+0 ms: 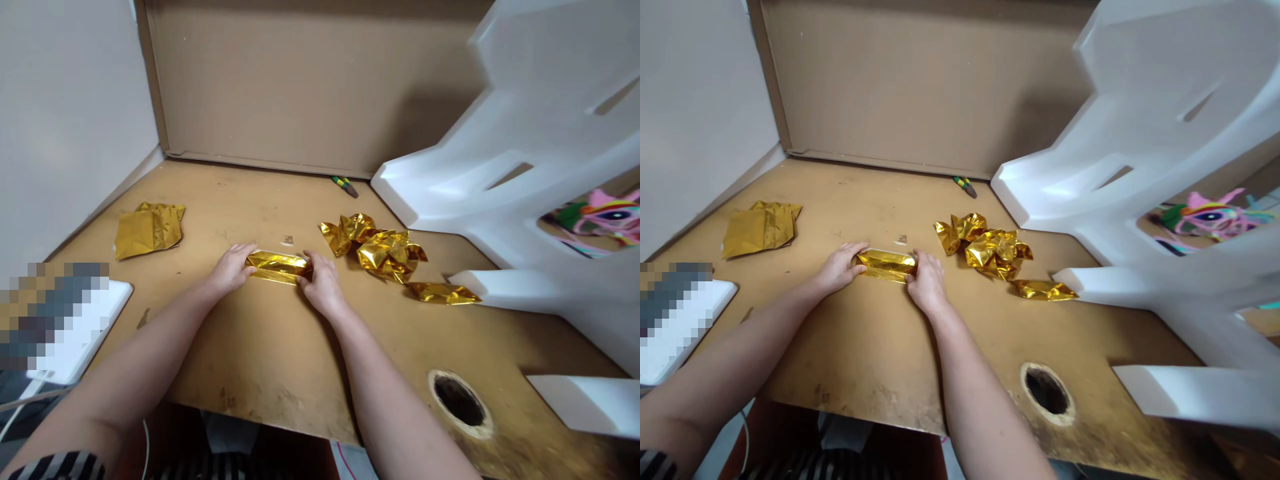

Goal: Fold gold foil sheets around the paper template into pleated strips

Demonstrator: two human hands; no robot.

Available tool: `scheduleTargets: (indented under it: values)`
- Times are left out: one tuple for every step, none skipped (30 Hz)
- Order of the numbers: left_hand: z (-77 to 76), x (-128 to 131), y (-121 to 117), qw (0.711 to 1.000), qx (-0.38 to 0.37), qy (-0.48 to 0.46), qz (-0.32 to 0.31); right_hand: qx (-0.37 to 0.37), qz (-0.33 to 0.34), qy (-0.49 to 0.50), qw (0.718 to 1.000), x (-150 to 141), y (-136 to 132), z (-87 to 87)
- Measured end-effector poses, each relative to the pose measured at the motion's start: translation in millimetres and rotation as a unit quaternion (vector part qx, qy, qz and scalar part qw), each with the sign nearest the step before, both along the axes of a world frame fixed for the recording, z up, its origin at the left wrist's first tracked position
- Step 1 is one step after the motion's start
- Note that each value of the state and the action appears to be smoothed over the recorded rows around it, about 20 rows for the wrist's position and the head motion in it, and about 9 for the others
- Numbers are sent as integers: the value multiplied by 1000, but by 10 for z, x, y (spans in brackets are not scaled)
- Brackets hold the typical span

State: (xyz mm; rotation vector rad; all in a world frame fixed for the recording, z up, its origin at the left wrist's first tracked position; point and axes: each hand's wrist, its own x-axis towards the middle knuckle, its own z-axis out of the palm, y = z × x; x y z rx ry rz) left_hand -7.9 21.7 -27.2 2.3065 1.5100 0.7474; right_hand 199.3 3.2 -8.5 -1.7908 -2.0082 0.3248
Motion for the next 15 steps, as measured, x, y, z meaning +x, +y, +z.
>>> scheduleTargets:
  values:
    - [6, 3, -4, 1000, 0, -2, 1, -1, -2, 1, 1000, -5, -3, 9]
    - [12, 4, -9, 1000, 0, -4, 1, -4, -3, 1, 1000, -11, -6, 18]
    - [18, 5, -13, 1000, 0, -6, 1, -8, -5, 0, 1000, -17, -10, 29]
    - [26, 5, -17, 1000, 1, -8, 0, -14, -6, -1, 1000, -24, -14, 40]
    - [33, 5, -22, 1000, 1, -9, -1, -19, -7, -3, 1000, -30, -17, 52]
    - [39, 4, -26, 1000, 0, -9, 0, -23, -9, -6, 1000, -35, -21, 62]
    - [45, 2, -30, 1000, -1, -9, 1, -28, -10, -10, 1000, -40, -24, 72]
    - [49, 1, -32, 1000, -1, -8, 1, -31, -11, -15, 999, -43, -27, 80]
    - [50, 0, -34, 1000, -2, -6, 1, -33, -11, -20, 999, -44, -29, 86]
    - [49, -2, -34, 1000, 0, -4, -2, -35, -9, -23, 999, -42, -30, 90]
    - [46, -4, -32, 1000, 5, -3, -7, -37, -5, -27, 999, -39, -32, 93]
    - [39, -7, -27, 1000, 13, -3, -13, -39, 0, -30, 999, -33, -33, 95]
    - [29, -9, -21, 1000, 21, -4, -20, -40, 6, -34, 999, -25, -34, 97]
    - [17, -12, -14, 999, 28, -4, -27, -40, 13, -39, 998, -16, -36, 100]
    - [5, -15, -5, 999, 33, -4, -34, -41, 22, -45, 998, -6, -40, 107]
